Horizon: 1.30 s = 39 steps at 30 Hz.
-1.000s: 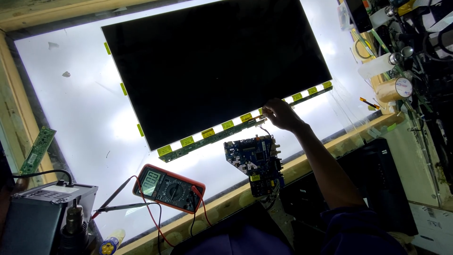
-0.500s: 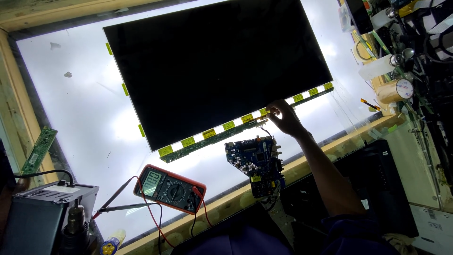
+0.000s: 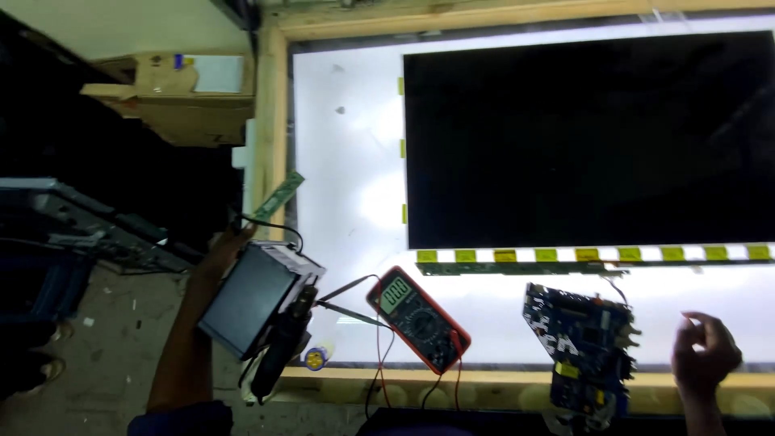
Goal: Repairing a TV screen by connecting a circuit board and testing the display
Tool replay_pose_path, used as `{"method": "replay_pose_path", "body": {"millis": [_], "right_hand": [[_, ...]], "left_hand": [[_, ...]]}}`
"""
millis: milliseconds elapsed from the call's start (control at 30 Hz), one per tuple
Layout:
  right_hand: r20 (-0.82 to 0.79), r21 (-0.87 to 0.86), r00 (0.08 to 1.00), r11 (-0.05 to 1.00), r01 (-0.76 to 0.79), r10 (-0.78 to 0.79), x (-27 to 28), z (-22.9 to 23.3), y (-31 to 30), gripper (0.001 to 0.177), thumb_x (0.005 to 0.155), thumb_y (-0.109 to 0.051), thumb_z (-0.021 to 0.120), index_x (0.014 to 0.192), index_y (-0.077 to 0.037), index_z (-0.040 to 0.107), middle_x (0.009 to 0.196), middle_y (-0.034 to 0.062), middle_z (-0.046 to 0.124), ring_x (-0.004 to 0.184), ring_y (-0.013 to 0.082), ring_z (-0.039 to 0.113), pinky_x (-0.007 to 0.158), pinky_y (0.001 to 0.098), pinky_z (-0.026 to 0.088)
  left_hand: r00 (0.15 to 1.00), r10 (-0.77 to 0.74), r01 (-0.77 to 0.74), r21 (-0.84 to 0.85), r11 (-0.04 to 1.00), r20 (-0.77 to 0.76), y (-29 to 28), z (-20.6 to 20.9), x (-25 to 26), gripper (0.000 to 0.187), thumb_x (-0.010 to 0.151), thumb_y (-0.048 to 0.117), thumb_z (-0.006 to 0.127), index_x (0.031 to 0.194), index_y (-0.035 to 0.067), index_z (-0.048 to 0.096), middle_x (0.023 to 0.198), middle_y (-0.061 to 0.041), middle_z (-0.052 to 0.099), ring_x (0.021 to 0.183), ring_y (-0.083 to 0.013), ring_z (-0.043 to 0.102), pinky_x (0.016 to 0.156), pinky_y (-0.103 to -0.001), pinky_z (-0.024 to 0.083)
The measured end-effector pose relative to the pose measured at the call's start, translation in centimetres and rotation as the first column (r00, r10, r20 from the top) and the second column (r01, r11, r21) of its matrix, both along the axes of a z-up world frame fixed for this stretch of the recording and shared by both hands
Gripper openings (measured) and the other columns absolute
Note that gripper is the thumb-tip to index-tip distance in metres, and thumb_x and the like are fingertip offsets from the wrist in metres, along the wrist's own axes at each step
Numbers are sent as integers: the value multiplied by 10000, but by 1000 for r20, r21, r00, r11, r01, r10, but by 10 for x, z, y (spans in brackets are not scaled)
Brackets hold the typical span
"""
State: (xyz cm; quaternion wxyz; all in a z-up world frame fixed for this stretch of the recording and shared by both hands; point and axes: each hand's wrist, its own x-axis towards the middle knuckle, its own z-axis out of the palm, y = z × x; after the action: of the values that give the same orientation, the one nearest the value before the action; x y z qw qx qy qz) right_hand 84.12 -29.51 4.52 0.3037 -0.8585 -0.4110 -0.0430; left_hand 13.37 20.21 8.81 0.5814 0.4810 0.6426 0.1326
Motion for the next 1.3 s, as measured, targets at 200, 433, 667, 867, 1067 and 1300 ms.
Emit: {"method": "replay_pose_path", "body": {"millis": [200,433,667,867,1067,1300], "right_hand": [[-42,-16,999,1000,5,-6,3,-16,-11,165,1172,73,542,1191,67,706,807,125,586,632,182,480,628,305,388],[-34,-47,999,999,-14,13,17,-30,-17,111,1188,165,576,1194,99,664,714,101,516,530,136,381,519,244,320],[-27,20,1000,1000,-10,11,9,-20,-5,147,1118,54,533,1117,43,680,696,74,525,569,146,429,601,302,390],[-2,32,1000,999,10,-10,-17,39,21,210,909,-36,496,1007,-71,678,688,38,509,586,187,470,626,321,388],[-77,133,996,990,50,-40,-13,47,26,126,830,-83,588,902,-103,689,545,61,415,548,228,471,592,355,430],[-143,172,990,984,44,-19,-11,43,20,127,797,-91,601,868,-129,699,527,14,426,540,182,452,591,313,420]], "left_hand": [[977,-52,30,-107,994,-209,-11,53,35,1172,651,726,445,1562,174,-43,1638,-74,71,1503,-307,144,1157,-526,248],[967,-92,69,-105,992,-238,-18,74,46,1029,715,701,399,1568,212,95,1606,-82,254,1457,-291,305,1138,-474,309],[978,-107,101,-39,994,-178,-11,61,38,988,740,675,390,1562,198,123,1604,-93,252,1455,-295,290,1124,-483,305],[976,-126,128,-2,992,-177,10,-1,12,621,910,463,502,1388,72,432,1252,-177,535,1085,-291,516,864,-462,400],[955,-231,271,234,934,-184,20,-39,34,517,913,431,536,1300,92,479,1169,-139,543,1017,-255,522,832,-412,409],[954,-168,273,488,829,-248,-40,-103,-5,397,916,394,574,1196,114,535,1072,-95,554,938,-214,529,795,-355,419]]}}
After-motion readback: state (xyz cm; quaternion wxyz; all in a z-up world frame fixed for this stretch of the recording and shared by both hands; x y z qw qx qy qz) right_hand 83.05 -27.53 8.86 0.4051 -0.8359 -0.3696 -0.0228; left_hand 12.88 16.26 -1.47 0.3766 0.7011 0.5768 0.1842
